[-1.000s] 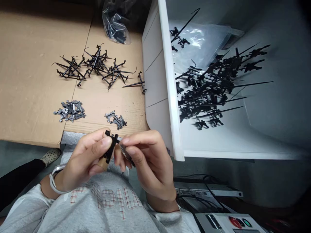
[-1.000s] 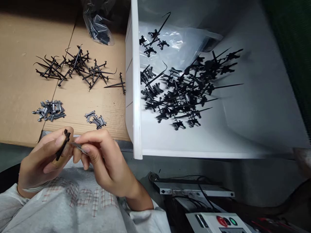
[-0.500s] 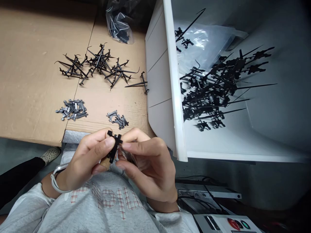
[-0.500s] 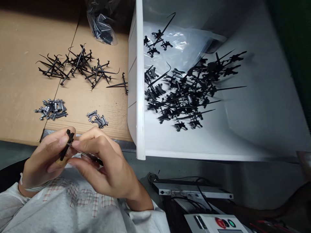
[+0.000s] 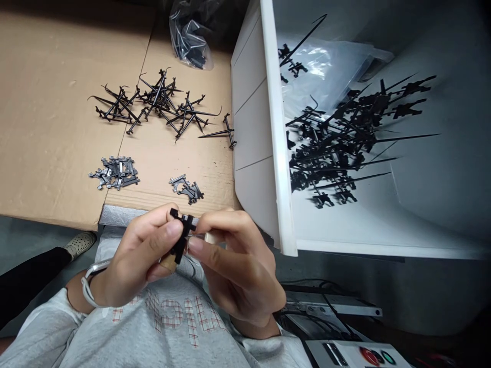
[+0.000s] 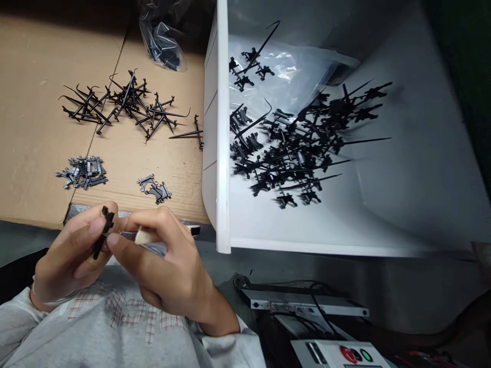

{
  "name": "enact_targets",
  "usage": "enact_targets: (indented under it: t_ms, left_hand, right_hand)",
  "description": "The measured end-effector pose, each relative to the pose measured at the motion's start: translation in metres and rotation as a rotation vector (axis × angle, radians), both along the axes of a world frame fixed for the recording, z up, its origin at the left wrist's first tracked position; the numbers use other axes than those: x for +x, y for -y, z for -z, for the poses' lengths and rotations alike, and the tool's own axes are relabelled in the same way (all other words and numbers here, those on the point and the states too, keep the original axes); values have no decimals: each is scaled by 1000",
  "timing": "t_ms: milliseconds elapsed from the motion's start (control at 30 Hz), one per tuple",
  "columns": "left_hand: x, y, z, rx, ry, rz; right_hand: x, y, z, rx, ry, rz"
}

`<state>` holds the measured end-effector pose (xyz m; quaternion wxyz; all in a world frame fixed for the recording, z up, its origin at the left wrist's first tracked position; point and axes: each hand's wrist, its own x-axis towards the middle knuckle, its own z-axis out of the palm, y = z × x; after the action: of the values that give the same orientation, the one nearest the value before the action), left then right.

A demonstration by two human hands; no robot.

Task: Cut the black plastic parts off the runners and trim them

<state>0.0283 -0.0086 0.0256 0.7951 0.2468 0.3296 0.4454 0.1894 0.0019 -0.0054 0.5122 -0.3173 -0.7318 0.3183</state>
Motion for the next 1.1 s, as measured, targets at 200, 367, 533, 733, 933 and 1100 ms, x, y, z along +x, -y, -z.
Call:
enact_targets:
  t_ms: [200,367,533,733,933,1100]
  left_hand:
    - [2,-1,2,5,3,-34]
    - [5,0,3,57,18,-38]
    - [6,1,1,47,25,-33]
    - [7,1,3,69,21,-37]
    - [8,0,2,108,7,-47]
    - [9,2,2,85,23,-59]
  right_hand:
    - [1,0,-2,90,-49,57]
    - [1,1,-1,69,-51,70]
    - [-3,-3,1,153,-87,108]
    - [0,-4,3,191,-81,27]
    - [-3,-9,6,225,-113,43]
    - [-3,-9,11,232,-107,28]
